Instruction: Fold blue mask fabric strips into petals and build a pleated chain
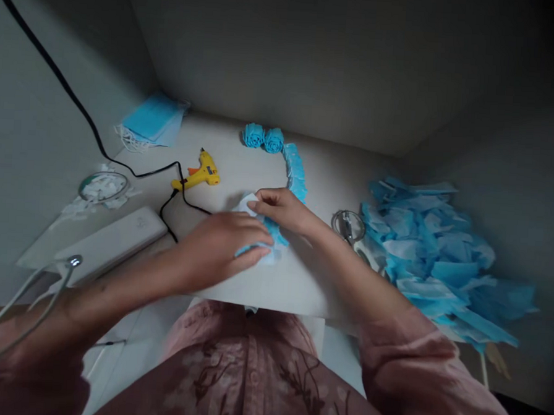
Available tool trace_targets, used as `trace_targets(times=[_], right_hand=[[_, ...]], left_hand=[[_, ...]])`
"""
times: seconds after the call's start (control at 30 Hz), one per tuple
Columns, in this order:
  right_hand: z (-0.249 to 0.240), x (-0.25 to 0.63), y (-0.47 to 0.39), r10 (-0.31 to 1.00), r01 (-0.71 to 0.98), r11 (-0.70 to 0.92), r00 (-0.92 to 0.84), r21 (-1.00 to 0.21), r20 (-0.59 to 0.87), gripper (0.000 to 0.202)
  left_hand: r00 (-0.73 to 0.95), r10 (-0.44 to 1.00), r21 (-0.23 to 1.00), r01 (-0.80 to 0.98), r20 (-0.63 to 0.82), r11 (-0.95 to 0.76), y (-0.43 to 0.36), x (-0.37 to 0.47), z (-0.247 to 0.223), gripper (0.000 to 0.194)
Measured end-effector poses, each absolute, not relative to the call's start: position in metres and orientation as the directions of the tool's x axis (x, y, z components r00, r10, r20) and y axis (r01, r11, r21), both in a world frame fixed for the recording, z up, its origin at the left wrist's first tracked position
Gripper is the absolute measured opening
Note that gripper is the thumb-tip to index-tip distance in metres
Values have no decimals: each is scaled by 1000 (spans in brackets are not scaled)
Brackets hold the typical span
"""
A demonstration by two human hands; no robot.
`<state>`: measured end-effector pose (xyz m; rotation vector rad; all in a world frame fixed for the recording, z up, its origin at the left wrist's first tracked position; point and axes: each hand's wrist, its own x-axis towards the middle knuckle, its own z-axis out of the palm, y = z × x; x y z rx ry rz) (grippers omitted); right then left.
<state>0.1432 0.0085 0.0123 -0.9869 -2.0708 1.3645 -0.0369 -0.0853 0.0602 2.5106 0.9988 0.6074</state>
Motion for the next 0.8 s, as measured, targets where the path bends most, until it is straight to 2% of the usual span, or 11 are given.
trace_targets(times=[0.13,0.27,0.43,0.57,0.67,0.73,0.8], right_hand=[[17,158,1,840,254,82,-538,-964,-71,41],[11,164,-3,899,223,64,-435,-973,-41,40],[5,171,-8,955,61,164,-260,-985,143,36],[5,180,-6,977,-125,201,-48,-972,208,34],[6,186,-1,988,-281,154,24,-947,153,36],[7,188,2,996,-364,87,36,-927,80,38],[7,189,4,1000,-414,22,20,-910,15,40]], left_hand=[[723,620,245,569,304,-785,-105,-23,21,38],[751,608,145,592,258,-792,-105,-11,2,44],[783,605,185,579,143,-794,-103,-12,2,43],[779,624,230,597,63,-769,-103,-15,0,42],[748,657,285,613,92,-737,-102,-16,-2,49],[691,705,333,634,159,-698,-102,-17,-1,56],[618,741,370,645,261,-668,-101,-19,5,54]])
